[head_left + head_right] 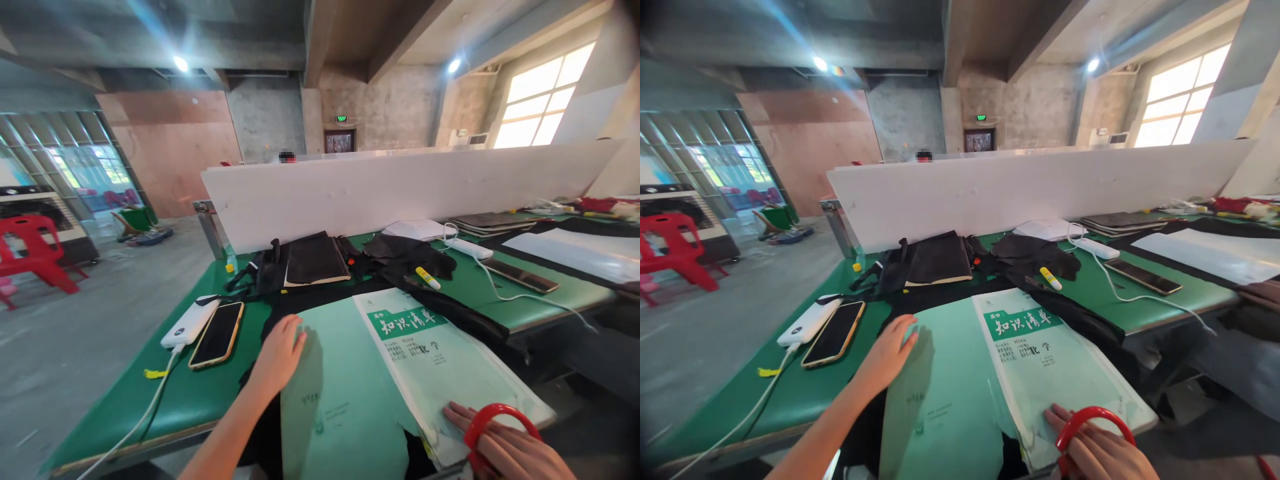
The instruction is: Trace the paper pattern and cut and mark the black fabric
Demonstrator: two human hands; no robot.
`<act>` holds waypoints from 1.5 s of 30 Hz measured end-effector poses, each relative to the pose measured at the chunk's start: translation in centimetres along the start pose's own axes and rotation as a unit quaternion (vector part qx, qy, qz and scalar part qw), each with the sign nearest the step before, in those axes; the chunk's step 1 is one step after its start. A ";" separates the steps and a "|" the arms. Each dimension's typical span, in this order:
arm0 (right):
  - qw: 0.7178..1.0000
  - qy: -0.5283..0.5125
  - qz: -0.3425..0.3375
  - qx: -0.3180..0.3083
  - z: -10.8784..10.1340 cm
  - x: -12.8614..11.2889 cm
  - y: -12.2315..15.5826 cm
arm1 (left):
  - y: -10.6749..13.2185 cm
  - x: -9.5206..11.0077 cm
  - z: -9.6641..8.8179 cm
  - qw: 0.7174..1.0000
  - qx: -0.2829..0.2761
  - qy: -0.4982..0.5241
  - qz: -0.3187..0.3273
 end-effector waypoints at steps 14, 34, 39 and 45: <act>0.997 0.006 0.045 -0.070 0.3 -2.2 -0.6 | 3.4 1.3 2.8 0.992 -0.121 -0.037 0.013; 0.905 -0.101 0.411 -0.053 -0.9 4.8 -3.9 | 4.6 -2.4 1.6 0.992 -0.118 -0.040 0.017; 0.870 0.042 0.474 -0.130 0.2 14.3 -4.5 | 4.5 -2.4 1.7 0.991 -0.123 -0.046 0.015; 0.848 0.126 0.470 -0.213 3.8 17.4 -4.6 | 4.4 -2.7 2.0 0.989 -0.130 -0.063 0.009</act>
Point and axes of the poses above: each hand's wrist, its own y-axis away from the middle knuckle, its own z-axis out of the palm, x = y × z, the point moved 1 cm from there along -y, towards the middle knuckle, and after that the axes turned 10 degrees about y, right-handed, at the moved point
